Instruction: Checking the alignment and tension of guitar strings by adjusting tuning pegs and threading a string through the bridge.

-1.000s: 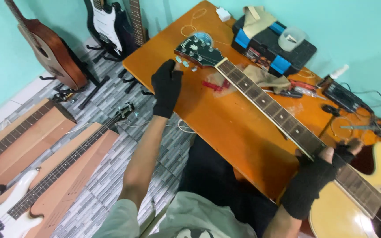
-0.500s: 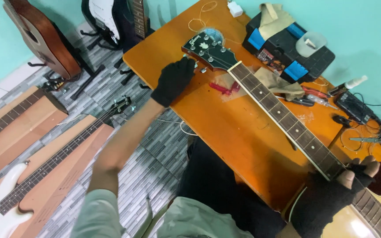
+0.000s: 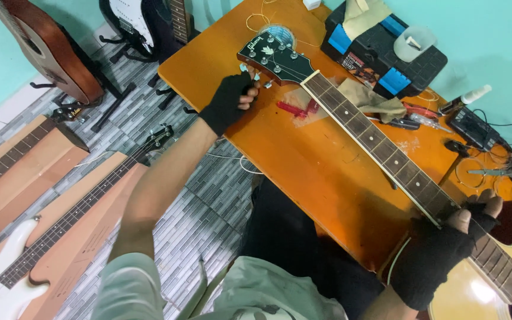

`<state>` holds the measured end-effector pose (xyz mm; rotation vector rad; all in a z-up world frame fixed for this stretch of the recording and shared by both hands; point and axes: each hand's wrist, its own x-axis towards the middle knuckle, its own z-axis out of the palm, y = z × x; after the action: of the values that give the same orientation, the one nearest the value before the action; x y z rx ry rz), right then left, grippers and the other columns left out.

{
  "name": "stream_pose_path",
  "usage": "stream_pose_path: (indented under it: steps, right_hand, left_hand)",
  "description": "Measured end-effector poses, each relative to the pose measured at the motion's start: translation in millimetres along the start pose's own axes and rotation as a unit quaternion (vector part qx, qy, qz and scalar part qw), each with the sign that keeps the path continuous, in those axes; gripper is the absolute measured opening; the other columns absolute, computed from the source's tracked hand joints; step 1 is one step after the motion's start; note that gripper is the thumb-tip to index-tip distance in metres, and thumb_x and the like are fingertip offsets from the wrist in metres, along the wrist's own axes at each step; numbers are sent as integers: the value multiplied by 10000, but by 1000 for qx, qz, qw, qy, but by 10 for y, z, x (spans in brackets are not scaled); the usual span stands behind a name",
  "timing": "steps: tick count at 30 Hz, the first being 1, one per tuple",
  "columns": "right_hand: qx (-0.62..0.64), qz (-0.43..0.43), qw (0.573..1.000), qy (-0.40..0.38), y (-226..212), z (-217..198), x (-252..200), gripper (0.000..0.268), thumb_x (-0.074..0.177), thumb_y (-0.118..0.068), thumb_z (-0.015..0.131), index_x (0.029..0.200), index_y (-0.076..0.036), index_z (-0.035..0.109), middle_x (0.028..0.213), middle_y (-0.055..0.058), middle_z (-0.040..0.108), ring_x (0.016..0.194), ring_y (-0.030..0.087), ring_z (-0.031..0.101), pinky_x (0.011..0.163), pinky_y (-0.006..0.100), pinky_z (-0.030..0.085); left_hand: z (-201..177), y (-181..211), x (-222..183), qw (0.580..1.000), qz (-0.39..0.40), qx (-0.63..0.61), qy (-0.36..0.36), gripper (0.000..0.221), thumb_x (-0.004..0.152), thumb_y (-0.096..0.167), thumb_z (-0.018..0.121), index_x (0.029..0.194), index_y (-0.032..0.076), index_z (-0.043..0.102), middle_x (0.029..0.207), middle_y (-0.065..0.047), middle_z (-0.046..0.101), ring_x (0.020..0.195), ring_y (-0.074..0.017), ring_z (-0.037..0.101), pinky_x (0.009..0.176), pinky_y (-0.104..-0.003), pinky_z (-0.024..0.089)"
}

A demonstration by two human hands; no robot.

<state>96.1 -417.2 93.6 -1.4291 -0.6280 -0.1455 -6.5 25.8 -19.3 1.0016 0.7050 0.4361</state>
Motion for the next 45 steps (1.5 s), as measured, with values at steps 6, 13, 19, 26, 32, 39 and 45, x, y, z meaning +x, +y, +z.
stream_pose_path:
  steps: [6, 13, 19, 26, 32, 39, 45]
  right_hand:
    - [-15, 104, 993, 44, 154, -119, 60, 496, 1200, -251, 362, 1672, -240, 210, 1790, 85, 213, 1541, 303, 421, 828, 380, 522]
    - [-26, 86, 996, 18, -155, -64, 32, 564, 1168, -322, 423, 1665, -201, 184, 1780, 152, 185, 1464, 310, 430, 871, 361, 569]
    - [-59, 94, 993, 25, -87, -29, 47, 548, 1178, -233, 416, 1656, -198, 151, 1771, 147, 154, 1641, 316, 283, 1031, 356, 573]
    - [-171, -69, 981, -60, 433, 1022, 143, 840, 1109, -180, 691, 1658, -60, 66, 1748, 201, 118, 1653, 344, 151, 1378, 458, 234]
    - [-263, -80, 960, 49, 697, 1762, 393, 1087, 888, -255, 869, 1676, -183, 124, 1518, 199, 554, 1295, 393, 654, 995, 498, 633]
    - [-69, 43, 997, 10, 567, 497, 360, 847, 980, -278, 864, 1601, -256, 288, 1349, 130, 627, 1086, 327, 707, 766, 496, 712]
    - [37, 214, 974, 70, 182, 78, 202, 658, 1006, -243, 819, 1523, -355, 428, 1368, 91, 572, 1043, 294, 656, 785, 539, 738]
  left_hand:
    - [116, 239, -437, 937, 214, 277, 1, 594, 977, 624, 491, 653, 141, 614, 538, -23, 623, 419, -86, 546, 478, -197, 455]
    - [-80, 12, -1, 301, 494, 791, 200, 162, 1032, 211, 613, 1138, 93, 647, 732, -16, 629, 504, -205, 648, 358, -355, 465]
    - [-215, 42, 190, 559, 482, 674, 40, 357, 1123, 236, 534, 792, 129, 614, 656, -52, 610, 518, -235, 561, 499, -389, 409]
    - [-153, 33, 129, 634, 487, 600, 34, 473, 1154, 255, 502, 715, 89, 563, 587, -80, 550, 447, -230, 497, 505, -390, 338]
    - [-222, -144, 305, 482, 550, 663, 159, 371, 1086, 386, 612, 813, 140, 666, 667, -113, 676, 657, -334, 690, 591, -397, 523]
    - [-140, -90, 107, 674, 474, 552, 124, 465, 1134, 435, 548, 745, 190, 616, 635, -96, 652, 636, -329, 693, 575, -357, 512]
    - [-132, 1, 12, 671, 481, 558, 82, 441, 1141, 364, 573, 758, 151, 626, 647, -129, 659, 668, -368, 700, 560, -384, 513]
